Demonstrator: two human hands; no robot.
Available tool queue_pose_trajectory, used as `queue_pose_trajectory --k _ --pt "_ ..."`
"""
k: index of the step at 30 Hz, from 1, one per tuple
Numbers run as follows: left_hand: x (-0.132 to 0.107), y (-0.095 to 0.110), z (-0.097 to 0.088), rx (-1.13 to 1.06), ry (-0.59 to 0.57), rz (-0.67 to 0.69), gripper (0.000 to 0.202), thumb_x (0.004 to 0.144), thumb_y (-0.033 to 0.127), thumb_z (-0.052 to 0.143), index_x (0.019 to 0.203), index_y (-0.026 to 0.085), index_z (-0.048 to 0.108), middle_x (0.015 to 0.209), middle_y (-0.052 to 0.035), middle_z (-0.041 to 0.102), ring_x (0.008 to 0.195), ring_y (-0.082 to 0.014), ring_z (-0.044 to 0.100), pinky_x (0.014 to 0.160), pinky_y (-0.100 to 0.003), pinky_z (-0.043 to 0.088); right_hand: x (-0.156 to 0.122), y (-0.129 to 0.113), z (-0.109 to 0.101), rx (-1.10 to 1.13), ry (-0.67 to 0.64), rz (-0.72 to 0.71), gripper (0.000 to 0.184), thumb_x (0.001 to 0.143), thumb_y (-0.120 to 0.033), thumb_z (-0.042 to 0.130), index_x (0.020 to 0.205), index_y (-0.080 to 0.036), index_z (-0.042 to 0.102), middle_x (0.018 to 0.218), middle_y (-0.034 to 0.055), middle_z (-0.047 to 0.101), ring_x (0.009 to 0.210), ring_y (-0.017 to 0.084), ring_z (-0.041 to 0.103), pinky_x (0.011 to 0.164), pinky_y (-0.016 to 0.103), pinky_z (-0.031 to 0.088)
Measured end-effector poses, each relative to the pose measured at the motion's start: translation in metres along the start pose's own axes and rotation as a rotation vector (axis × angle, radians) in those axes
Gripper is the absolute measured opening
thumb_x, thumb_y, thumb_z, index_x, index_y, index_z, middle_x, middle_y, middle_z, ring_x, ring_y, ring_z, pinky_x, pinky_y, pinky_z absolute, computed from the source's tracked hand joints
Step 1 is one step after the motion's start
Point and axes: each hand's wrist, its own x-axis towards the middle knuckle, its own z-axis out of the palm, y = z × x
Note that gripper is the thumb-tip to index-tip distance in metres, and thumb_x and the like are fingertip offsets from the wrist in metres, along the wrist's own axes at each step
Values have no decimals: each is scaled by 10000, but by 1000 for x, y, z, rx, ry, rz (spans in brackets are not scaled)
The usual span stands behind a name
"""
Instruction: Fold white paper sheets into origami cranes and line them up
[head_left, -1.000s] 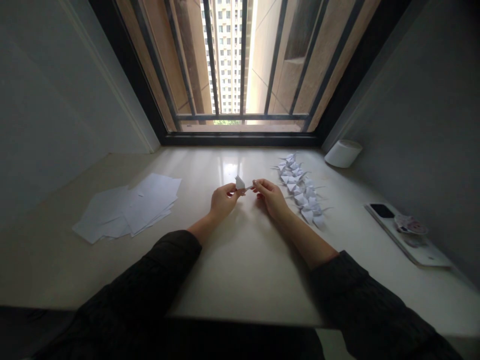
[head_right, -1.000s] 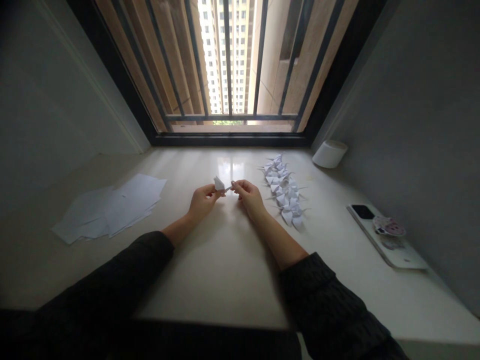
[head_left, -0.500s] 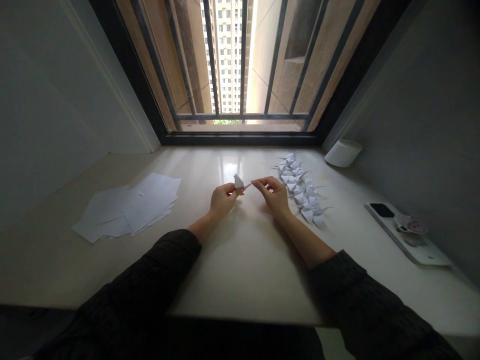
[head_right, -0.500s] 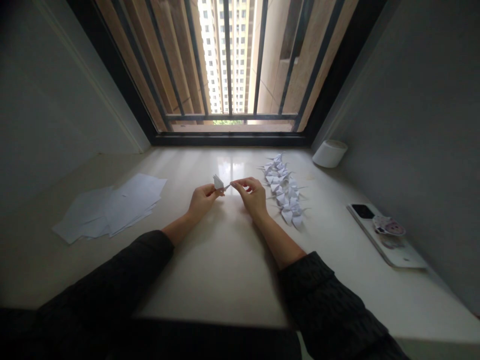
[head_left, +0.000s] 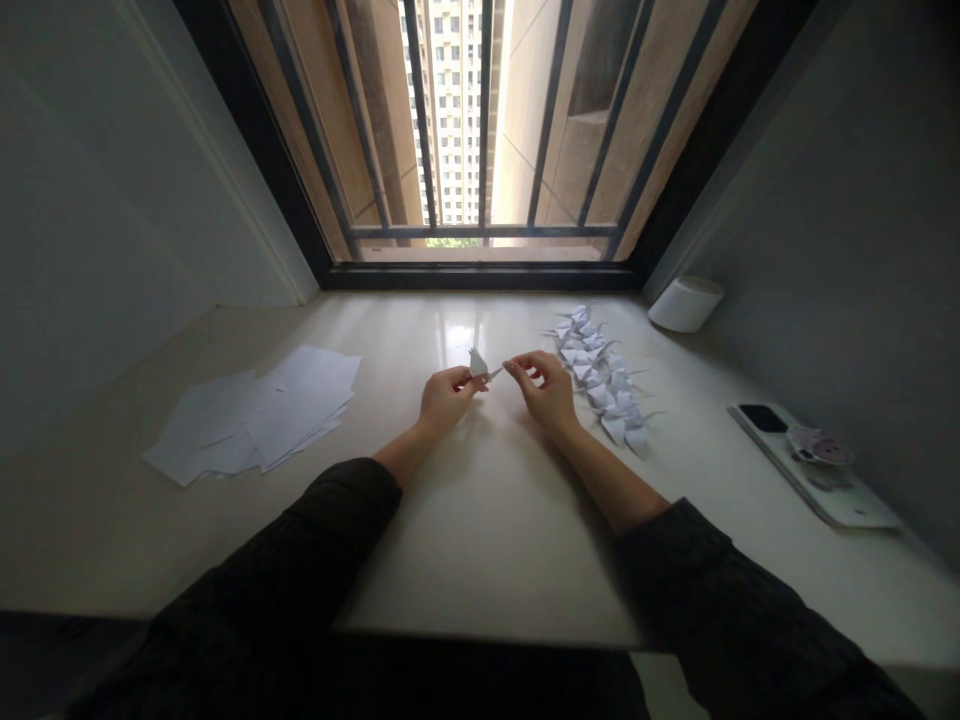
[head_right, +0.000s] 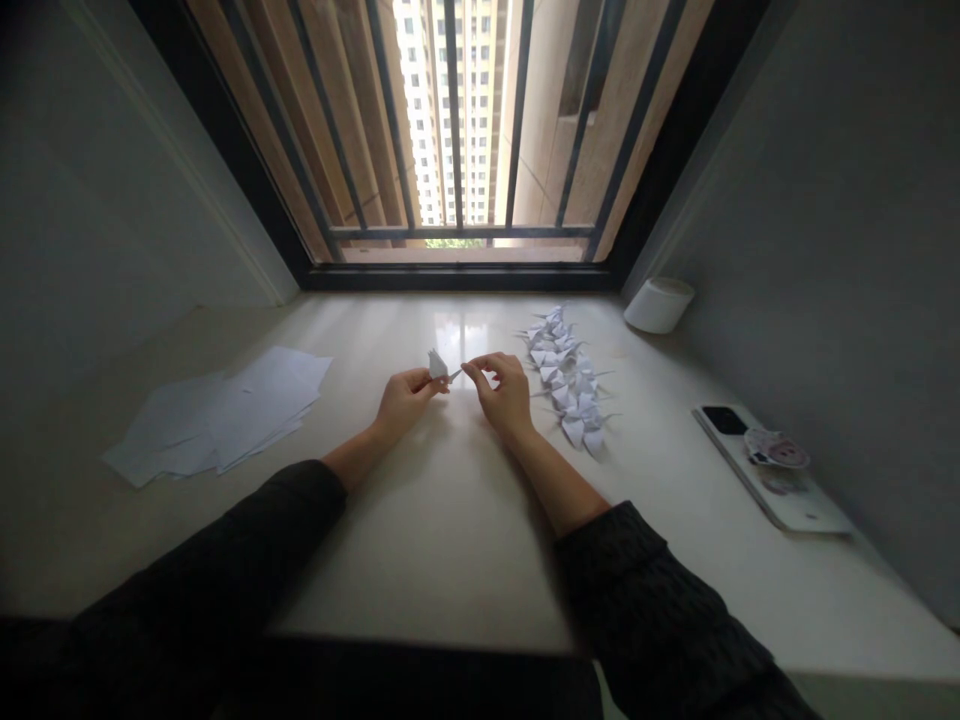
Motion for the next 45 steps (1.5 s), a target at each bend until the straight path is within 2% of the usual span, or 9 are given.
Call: queue_pose_trajectory --k 9,17,26,32,42,45 --pt "-1 2 0 -8 -16 8 261 762 411 609 743 167 699 749 -50 717 687 -164 655 617 -243 470 -1 6 3 46 21 51 246 783 -447 587 704 -217 629 761 35 644 760 184 545 640 301 424" --pt "-1 1 1 -10 -30 4 266 765 415 604 751 165 697 755 -50 716 685 -160 655 621 -244 477 1 10 3 52 -19 53 248 780 -444 576 709 -208 605 769 26 629 732 166 546 644 294 412" --pt "-1 3 0 43 -8 4 266 768 409 605 734 166 706 733 -44 713 660 -153 640 587 -233 443 4 14 0 117 -7 119 275 735 -470 638 716 -201 692 767 33 656 711 158 576 603 271 417" --pt "-2 5 0 38 -10 6 256 766 400 608 736 167 709 731 -45 714 652 -150 640 577 -229 439 5 17 0 111 -49 95 257 711 -463 676 743 -212 723 801 41 664 753 167 596 603 269 425" --pt "-3 4 0 81 -17 30 237 785 379 586 774 179 714 751 -37 718 677 -157 652 607 -244 469 7 21 -1 43 -88 -14 236 766 -427 629 704 -200 649 783 31 637 771 173 573 664 299 430" --pt "-4 6 0 112 -1 41 224 786 366 585 774 185 718 748 -36 718 673 -156 650 590 -240 461 7 22 -2 19 -95 -9 235 756 -425 638 697 -198 651 785 38 636 776 182 572 655 304 429"
